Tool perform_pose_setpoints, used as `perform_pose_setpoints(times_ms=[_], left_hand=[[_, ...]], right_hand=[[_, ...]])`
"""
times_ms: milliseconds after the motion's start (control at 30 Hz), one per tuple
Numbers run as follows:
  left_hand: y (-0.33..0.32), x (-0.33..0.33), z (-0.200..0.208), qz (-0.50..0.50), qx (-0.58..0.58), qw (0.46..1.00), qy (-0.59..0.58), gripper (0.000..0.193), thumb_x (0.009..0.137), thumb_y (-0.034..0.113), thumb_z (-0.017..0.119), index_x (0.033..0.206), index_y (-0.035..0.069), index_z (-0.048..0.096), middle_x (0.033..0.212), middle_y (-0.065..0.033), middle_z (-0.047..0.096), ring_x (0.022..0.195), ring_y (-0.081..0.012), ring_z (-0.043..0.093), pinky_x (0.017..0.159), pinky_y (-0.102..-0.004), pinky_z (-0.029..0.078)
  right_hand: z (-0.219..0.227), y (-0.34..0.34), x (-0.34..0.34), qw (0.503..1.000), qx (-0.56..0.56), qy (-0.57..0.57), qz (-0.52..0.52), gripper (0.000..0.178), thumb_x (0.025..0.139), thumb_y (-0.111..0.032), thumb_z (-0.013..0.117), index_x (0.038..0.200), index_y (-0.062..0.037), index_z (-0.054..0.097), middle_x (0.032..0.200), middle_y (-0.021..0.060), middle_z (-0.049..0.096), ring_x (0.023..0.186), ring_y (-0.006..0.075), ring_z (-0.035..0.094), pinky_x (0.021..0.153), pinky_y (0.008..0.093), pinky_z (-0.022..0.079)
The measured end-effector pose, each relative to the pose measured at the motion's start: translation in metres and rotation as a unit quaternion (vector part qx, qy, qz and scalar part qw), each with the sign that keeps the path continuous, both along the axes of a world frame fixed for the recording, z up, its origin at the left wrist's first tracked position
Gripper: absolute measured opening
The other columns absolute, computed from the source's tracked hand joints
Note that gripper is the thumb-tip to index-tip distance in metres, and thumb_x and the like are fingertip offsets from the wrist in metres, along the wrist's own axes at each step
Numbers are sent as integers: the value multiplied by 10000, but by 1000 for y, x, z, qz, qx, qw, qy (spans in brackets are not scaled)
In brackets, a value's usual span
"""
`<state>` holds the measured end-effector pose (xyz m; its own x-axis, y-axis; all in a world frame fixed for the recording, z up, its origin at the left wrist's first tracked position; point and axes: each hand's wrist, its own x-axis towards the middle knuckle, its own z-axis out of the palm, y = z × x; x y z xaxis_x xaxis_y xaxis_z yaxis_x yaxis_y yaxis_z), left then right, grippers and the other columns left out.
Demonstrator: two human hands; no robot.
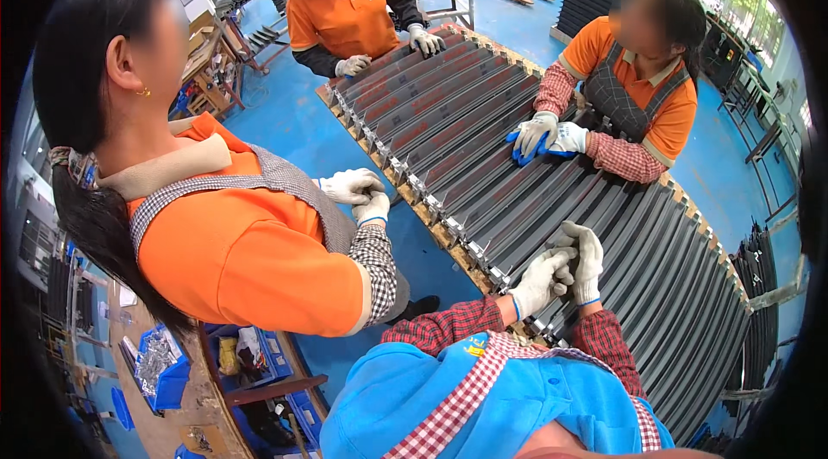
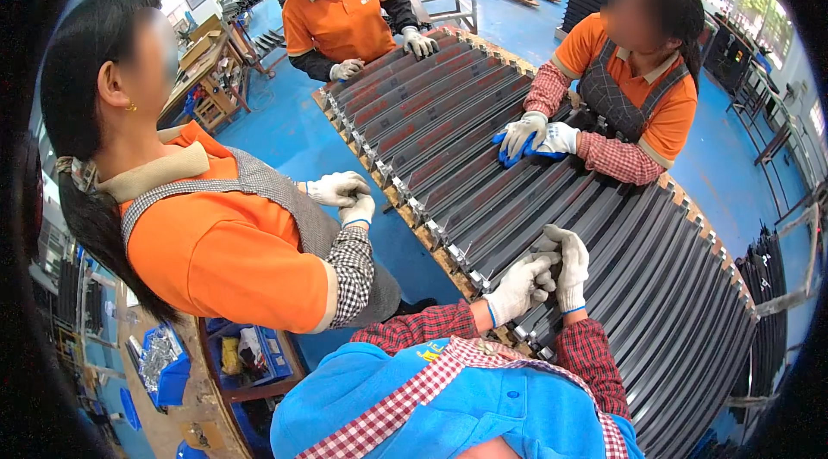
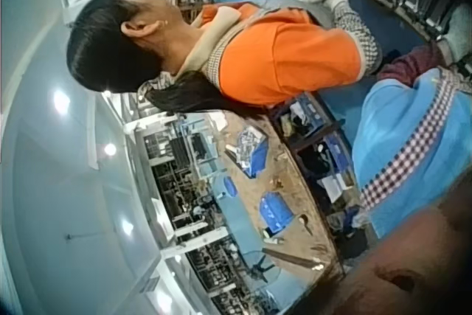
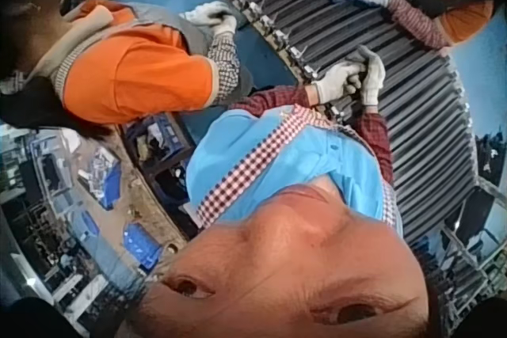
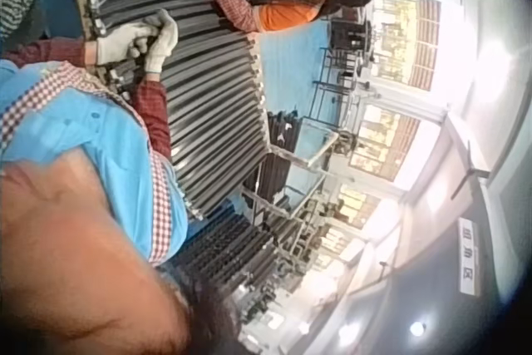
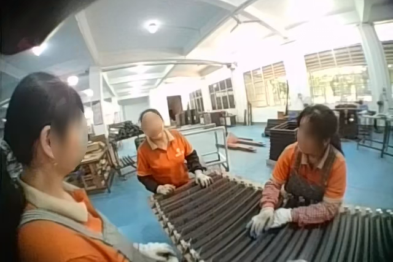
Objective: The person attaches metal brackets to the ends of metal slats by hand, and then stacks the metal slats on the table by hand.
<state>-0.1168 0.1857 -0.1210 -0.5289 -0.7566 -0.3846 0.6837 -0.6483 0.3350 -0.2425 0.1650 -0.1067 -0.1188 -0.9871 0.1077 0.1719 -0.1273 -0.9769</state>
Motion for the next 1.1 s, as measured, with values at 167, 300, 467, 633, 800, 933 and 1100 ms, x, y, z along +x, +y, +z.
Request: perform_pose_setpoints(times_ms=[167, 300, 467, 633, 800, 933, 1100], left_hand=[[-1, 1, 0, -1, -16, 1000, -19, 193, 1042, 254, 606, 1201, 154, 654, 740, 31, 598, 575, -70, 549, 436, -177, 362], [-5, 3, 7, 6, -10, 998, -58, 209, 1045, 277, 596, 1206, 156, 652, 837, 9, 655, 580, -66, 555, 421, -167, 353], [-8, -2, -13, -28, -1, 998, -52, 230, 1036, 312, 603, 1205, 162, 648, 868, 7, 664, 578, -56, 547, 419, -169, 349], [-3, -3, -3, -7, -23, 999, -43, 221, 1035, 308, 603, 1174, 139, 638, 872, 7, 657, 572, -40, 522, 408, -160, 311], [1, -1, -9, -14, -14, 1000, -14, 230, 1037, 316, 599, 1156, 122, 632, 859, 6, 641, 567, -30, 504, 402, -147, 274], [-3, 4, 5, -12, -14, 1000, -20, 232, 1037, 321, 597, 1142, 117, 630, 833, 8, 622, 566, -26, 494, 398, -143, 256], [-4, 4, 14, -6, 4, 999, -32, 236, 1037, 347, 587, 1108, 127, 633, 792, 21, 598, 540, -22, 465, 387, -147, 246]], right_hand=[[-2, -2, -1, 1000, 8, 14, 2, 477, 1063, -373, 479, 1208, 33, 682, 1134, 131, 722, 881, 160, 663, 811, 285, 547], [-4, -8, 1, 1000, -7, 21, -2, 475, 1065, -373, 478, 1204, 33, 684, 1132, 128, 723, 883, 160, 662, 817, 285, 541], [-18, -5, -11, 999, -25, 18, -6, 466, 1066, -372, 480, 1191, 24, 691, 1095, 117, 728, 876, 159, 656, 828, 279, 526], [-19, 0, -9, 999, -50, -13, -6, 467, 1064, -375, 484, 1182, 27, 690, 1049, 112, 730, 860, 158, 654, 813, 273, 525], [1, 6, -1, 1000, -4, 30, -2, 474, 1063, -381, 487, 1177, 35, 686, 1012, 112, 730, 842, 157, 655, 791, 268, 528], [20, 6, 10, 1000, 26, 8, -11, 482, 1068, -392, 482, 1180, 31, 683, 979, 124, 723, 811, 153, 646, 720, 249, 524], [23, 4, 12, 999, 33, -15, -6, 488, 1074, -397, 473, 1192, 30, 675, 948, 116, 704, 771, 133, 612, 659, 227, 503]])
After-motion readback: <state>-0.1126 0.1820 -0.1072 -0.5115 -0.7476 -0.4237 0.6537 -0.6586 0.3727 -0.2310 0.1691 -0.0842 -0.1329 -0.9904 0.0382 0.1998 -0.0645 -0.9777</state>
